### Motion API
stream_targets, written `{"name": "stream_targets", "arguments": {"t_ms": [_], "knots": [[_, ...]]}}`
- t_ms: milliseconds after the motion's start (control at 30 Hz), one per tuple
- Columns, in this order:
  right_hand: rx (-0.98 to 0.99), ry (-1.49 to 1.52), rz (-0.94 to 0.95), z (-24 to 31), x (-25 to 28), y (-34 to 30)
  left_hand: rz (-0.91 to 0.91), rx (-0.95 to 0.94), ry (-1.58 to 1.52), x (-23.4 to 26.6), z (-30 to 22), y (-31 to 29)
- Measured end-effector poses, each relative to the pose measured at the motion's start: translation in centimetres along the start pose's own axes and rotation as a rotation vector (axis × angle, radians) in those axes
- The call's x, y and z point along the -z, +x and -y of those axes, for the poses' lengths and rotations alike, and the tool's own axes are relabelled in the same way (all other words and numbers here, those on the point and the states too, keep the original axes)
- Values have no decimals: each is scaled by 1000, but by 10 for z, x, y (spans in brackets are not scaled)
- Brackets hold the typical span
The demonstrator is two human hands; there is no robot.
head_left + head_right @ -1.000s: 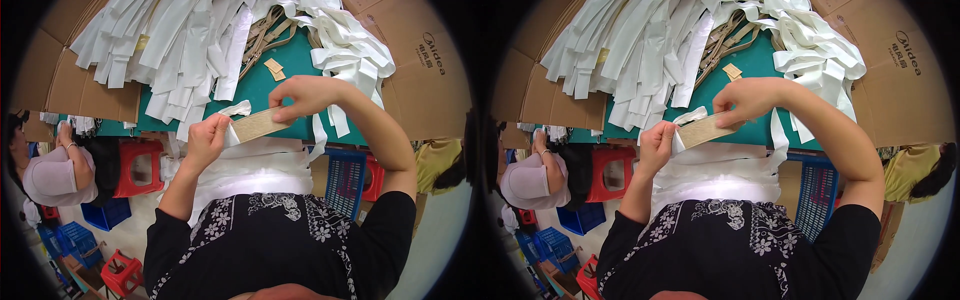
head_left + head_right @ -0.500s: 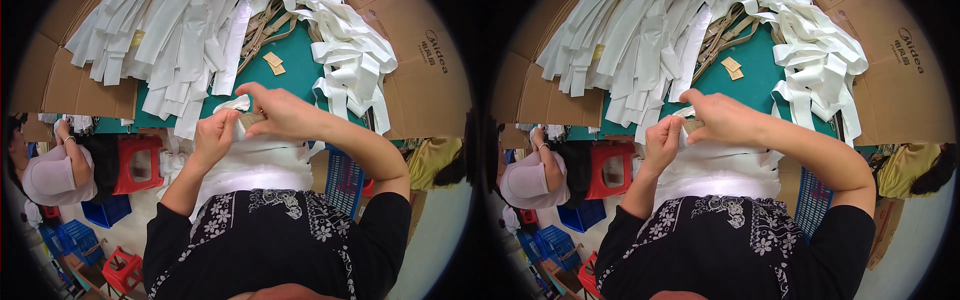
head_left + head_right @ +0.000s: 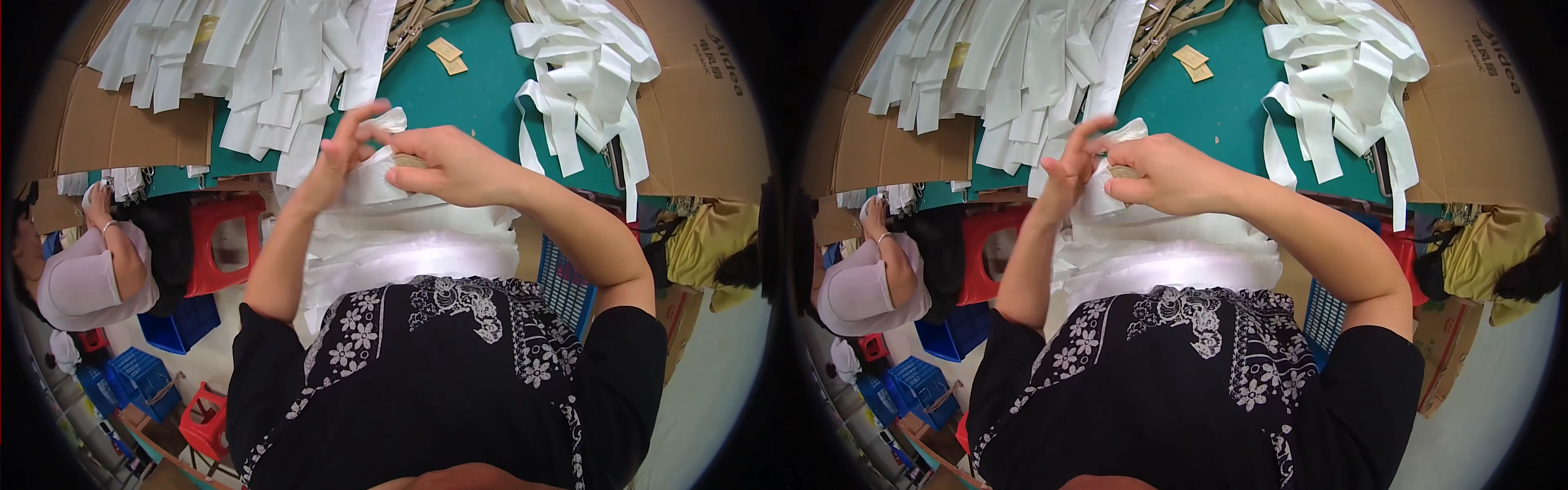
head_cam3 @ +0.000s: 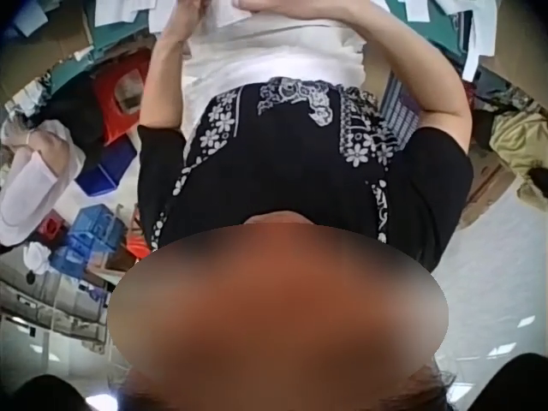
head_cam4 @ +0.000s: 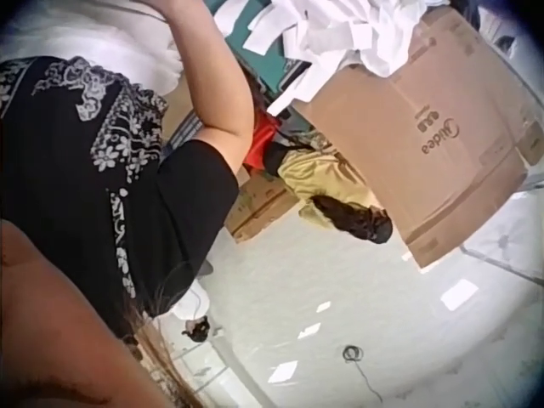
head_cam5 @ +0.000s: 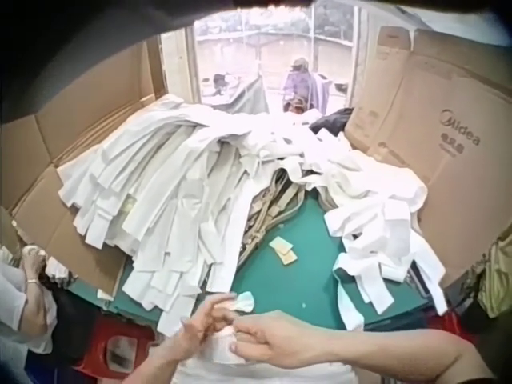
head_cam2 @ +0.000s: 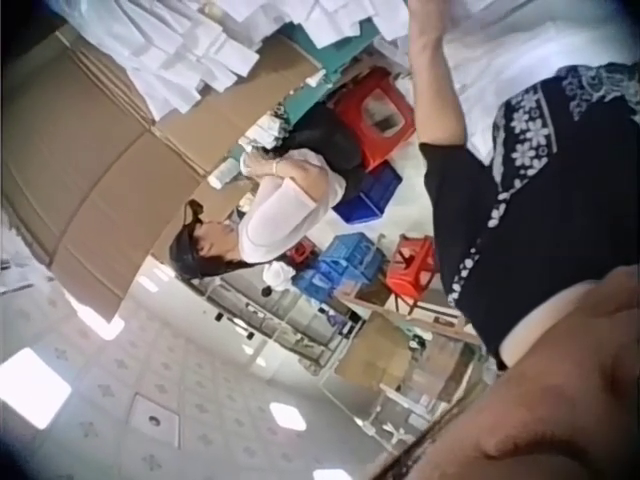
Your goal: Wrapping fabric belts with white paper strips and organizing them on a workbench.
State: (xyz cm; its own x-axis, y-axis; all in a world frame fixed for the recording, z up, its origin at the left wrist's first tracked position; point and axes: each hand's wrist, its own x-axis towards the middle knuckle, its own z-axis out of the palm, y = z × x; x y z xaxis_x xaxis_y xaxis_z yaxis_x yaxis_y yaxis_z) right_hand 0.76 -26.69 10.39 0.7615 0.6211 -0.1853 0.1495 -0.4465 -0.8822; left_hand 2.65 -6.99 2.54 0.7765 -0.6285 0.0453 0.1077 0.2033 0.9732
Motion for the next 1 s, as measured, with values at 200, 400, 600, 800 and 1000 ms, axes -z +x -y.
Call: {"name": "stream_targets", "arguments": {"t_ms": [200,400,600,800,1000], "knots": [[-111,505,-501,-20,48,-151,257,526,605,85,21,-100],[-851,459,-323,-178,43,-361,284,791,536,38,17,-157],[-934,-183,-158,-285,-36,-346,501,768,692,9,42,-140],[-708,399,-631,-178,-39,-197,161,-101,1147,-68,87,-44],[-380,-156,-803,-146,87,-176,284,-150,1543,-165,136,41]]}}
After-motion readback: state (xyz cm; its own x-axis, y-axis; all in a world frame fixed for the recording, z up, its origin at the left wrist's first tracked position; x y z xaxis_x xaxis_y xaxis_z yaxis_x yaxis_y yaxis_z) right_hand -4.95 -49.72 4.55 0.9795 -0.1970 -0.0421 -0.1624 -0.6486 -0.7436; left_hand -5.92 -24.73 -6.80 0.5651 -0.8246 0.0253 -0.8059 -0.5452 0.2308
